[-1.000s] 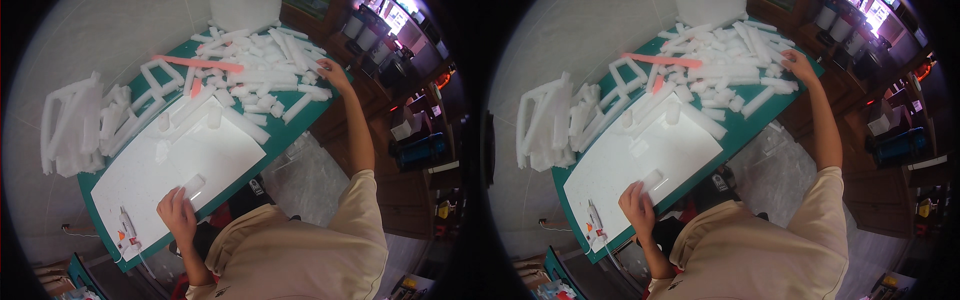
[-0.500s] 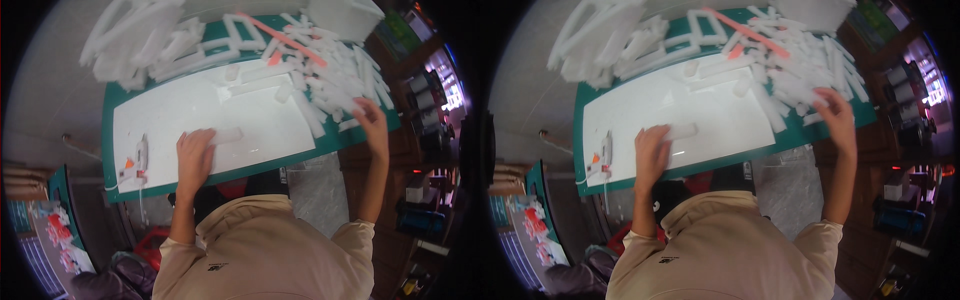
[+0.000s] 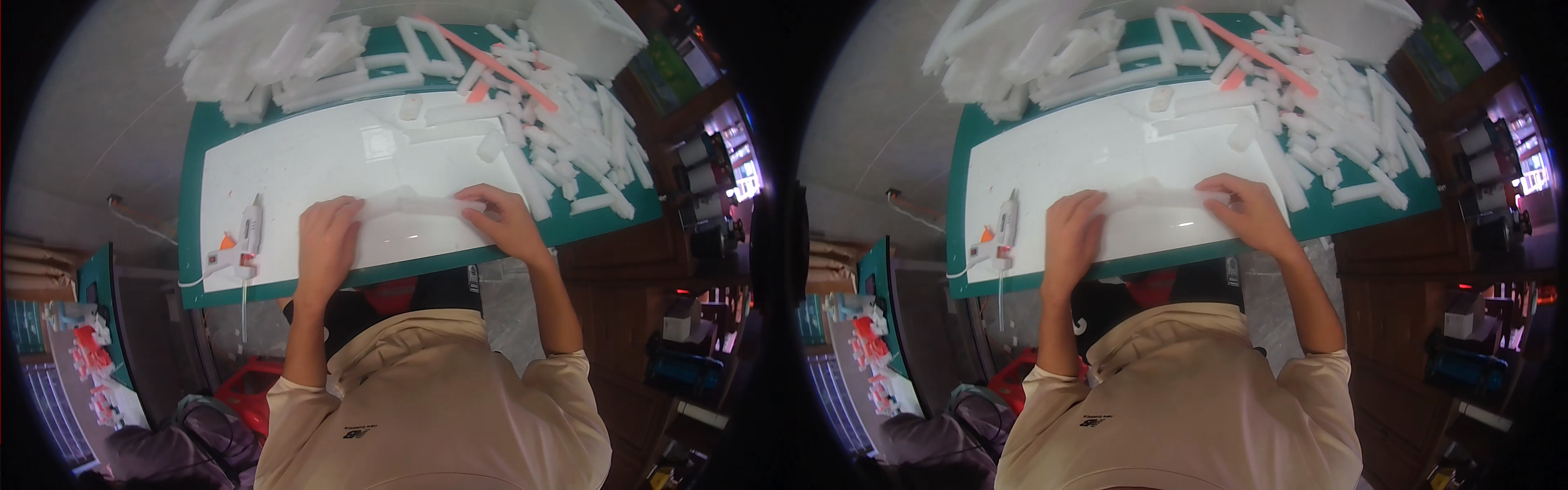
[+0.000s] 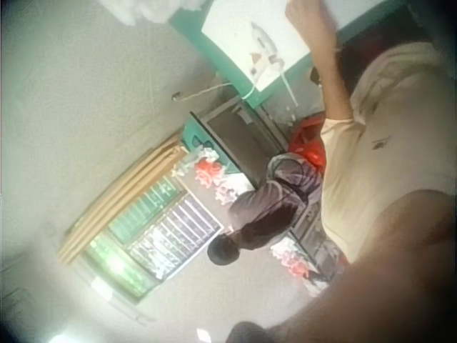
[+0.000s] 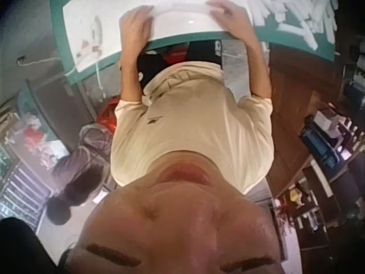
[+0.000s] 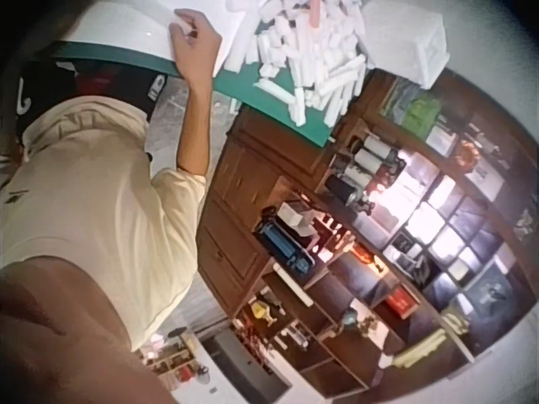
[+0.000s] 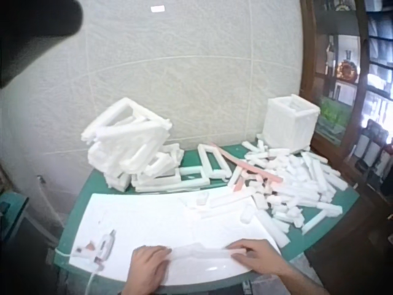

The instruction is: Gluing foam strips together to create a structure using a hot glue gun

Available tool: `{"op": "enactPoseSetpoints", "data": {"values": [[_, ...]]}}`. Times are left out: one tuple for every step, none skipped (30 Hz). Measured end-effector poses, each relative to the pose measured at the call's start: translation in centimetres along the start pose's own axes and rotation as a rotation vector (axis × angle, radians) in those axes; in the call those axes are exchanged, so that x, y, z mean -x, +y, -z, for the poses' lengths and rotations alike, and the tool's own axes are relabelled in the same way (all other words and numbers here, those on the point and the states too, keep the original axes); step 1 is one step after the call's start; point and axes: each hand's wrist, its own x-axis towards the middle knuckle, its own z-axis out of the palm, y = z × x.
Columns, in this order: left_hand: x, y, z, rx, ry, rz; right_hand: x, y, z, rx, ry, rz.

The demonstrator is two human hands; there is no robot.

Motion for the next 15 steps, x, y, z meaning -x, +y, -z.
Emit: {"op": "enactPoseSetpoints", "data": {"values": [[-0.2,-0.4,0.2,0.011,-0.003,-0.011,0.0,0.3,-0.2,0.016,-0.011,0.030],[-0.5,-0.7,0.4,-0.082,0.036,-0.002,0.1,0.4,-0.1,0.032,-0.022,0.059],[-0.9,-0.7,0.5,-0.175,0.076,0.006,0.3,0.3,0.1,0.037,-0.008,0.053],[-1.7,-0.5,0.6,-0.259,0.089,0.034,0.4,0.1,0.1,0.060,-0.012,0.027],[-2.2,0.0,0.6,-0.255,0.086,0.023,0.4,0.1,0.2,0.081,-0.017,0.003],[-2.8,0.6,0.4,-0.315,0.122,0.044,0.5,0.3,0.1,0.081,-0.008,0.001],[-3.3,1.2,0.3,-0.378,0.161,0.068,0.7,0.7,-0.2,0.093,0.036,0.071],[-3.8,1.8,0.3,-0.381,0.161,0.064,0.8,0.9,-0.4,0.103,0.076,0.143],[-4.4,2.2,0.4,-0.292,0.140,0.017,0.9,0.9,-0.4,0.099,0.076,0.148],[-4.7,2.6,0.6,-0.210,0.119,-0.022,0.9,0.6,-0.6,0.104,0.070,0.129],[-5.0,2.9,1.0,-0.226,0.124,-0.011,0.8,0.5,-0.9,0.107,0.060,0.113],[-5.3,3.0,1.4,-0.165,0.079,-0.017,0.9,0.6,-1.3,0.095,0.040,0.128],[-5.6,3.0,1.9,-0.108,0.040,-0.019,1.1,1.0,-1.5,0.128,0.069,0.171],[-5.7,2.7,2.2,-0.125,0.101,-0.046,0.8,1.3,-1.8,0.156,0.087,0.229],[-5.4,2.6,2.8,-0.167,0.124,-0.013,0.9,1.3,-1.8,0.131,0.093,0.215]]}}
